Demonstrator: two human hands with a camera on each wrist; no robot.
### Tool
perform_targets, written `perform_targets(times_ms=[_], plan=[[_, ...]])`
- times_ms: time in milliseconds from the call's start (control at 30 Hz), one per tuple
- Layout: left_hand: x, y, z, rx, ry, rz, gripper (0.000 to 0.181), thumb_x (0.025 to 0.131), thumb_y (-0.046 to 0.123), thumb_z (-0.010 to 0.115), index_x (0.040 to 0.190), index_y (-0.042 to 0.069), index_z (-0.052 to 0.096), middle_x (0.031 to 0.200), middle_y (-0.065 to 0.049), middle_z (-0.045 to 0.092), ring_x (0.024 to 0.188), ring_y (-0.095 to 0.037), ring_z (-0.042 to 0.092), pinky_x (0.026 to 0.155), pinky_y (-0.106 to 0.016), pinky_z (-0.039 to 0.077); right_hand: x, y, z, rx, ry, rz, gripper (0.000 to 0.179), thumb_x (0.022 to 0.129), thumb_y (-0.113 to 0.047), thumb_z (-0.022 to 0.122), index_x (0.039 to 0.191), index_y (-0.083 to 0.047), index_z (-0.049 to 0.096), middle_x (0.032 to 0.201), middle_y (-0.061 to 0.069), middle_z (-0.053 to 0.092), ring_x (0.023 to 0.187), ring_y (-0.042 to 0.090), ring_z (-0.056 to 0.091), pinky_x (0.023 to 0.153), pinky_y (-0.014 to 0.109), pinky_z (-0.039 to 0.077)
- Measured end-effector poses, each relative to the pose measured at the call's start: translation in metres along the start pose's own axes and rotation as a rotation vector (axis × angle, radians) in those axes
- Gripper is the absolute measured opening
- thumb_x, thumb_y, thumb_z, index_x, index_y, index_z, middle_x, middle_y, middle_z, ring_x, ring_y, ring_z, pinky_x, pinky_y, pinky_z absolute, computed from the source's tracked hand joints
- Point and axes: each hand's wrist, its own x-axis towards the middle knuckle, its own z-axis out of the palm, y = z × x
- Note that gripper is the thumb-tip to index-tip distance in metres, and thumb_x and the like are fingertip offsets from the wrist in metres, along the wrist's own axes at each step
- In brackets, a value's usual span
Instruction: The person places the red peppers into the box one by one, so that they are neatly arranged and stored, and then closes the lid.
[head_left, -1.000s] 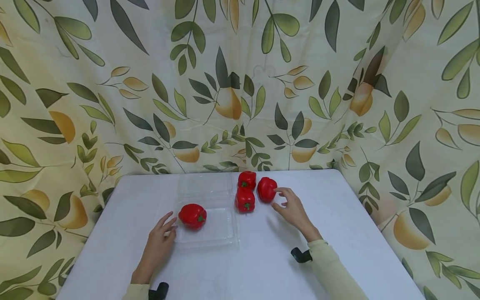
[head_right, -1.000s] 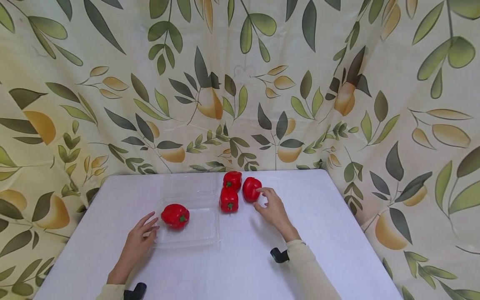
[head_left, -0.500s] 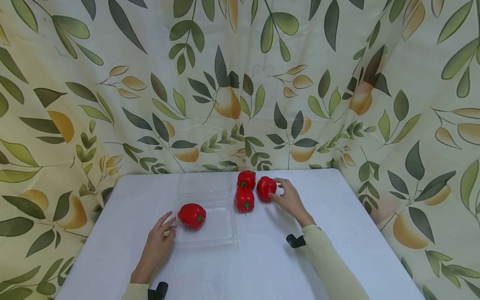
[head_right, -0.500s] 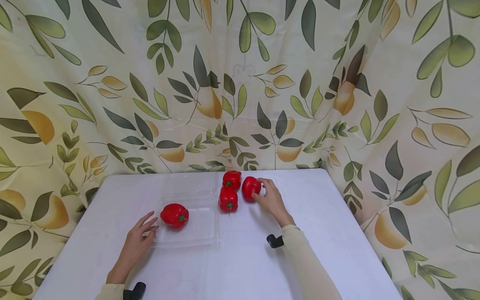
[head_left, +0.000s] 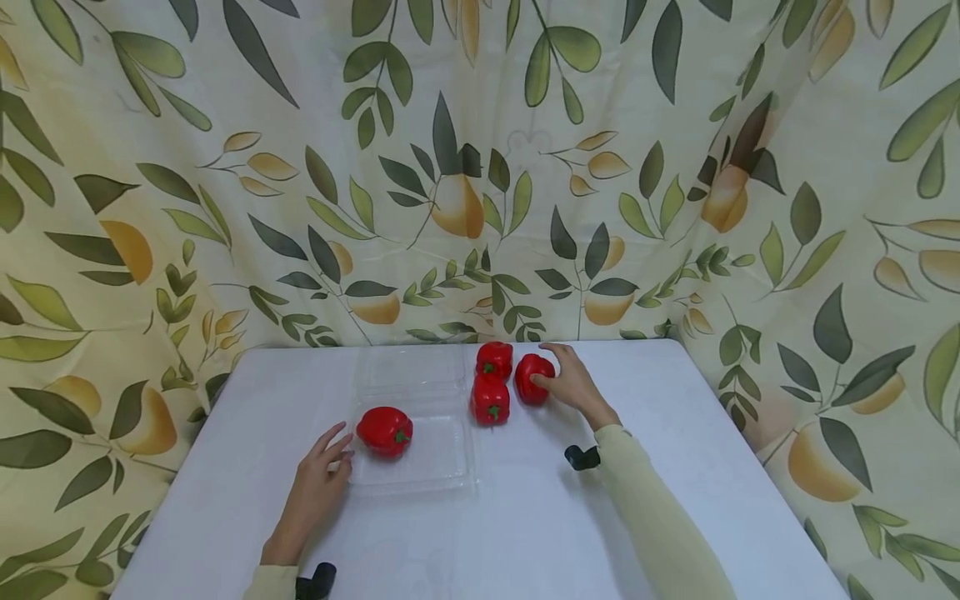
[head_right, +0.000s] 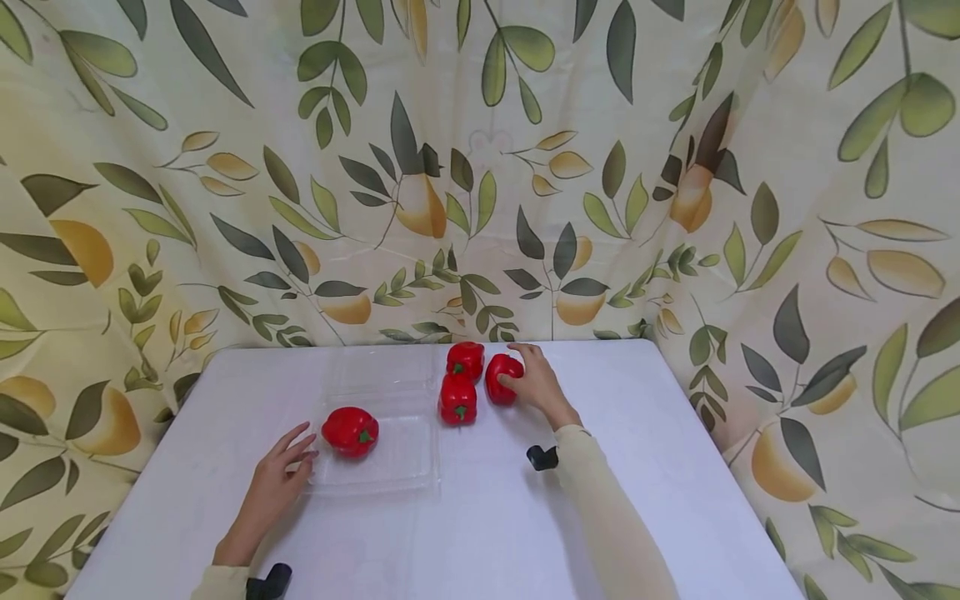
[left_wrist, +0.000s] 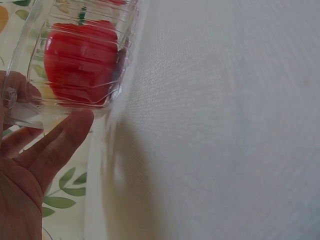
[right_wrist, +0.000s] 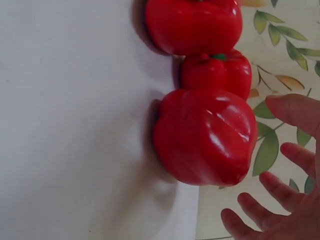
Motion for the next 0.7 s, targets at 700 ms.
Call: perform_targets(times_ms=[700], plan=[[-0.001, -0.002, 0.0, -0.007, -0.007, -0.013, 0.037, 0.09, 0.002, 0.064, 0.128, -0.002, 0.063, 0.146, -0.014, 0.05, 0.101, -0.027, 0.07, 0.08, -0.036, 0.062, 0.008, 0.009, 0.013, 0.032, -0.066, -0.005, 0.069, 0.088, -0.021, 0.071, 0.149, -0.015, 0.038, 0.147, 0.016, 0.042, 0.134, 0.038, 0.041, 0.098, 0.054, 0.055]])
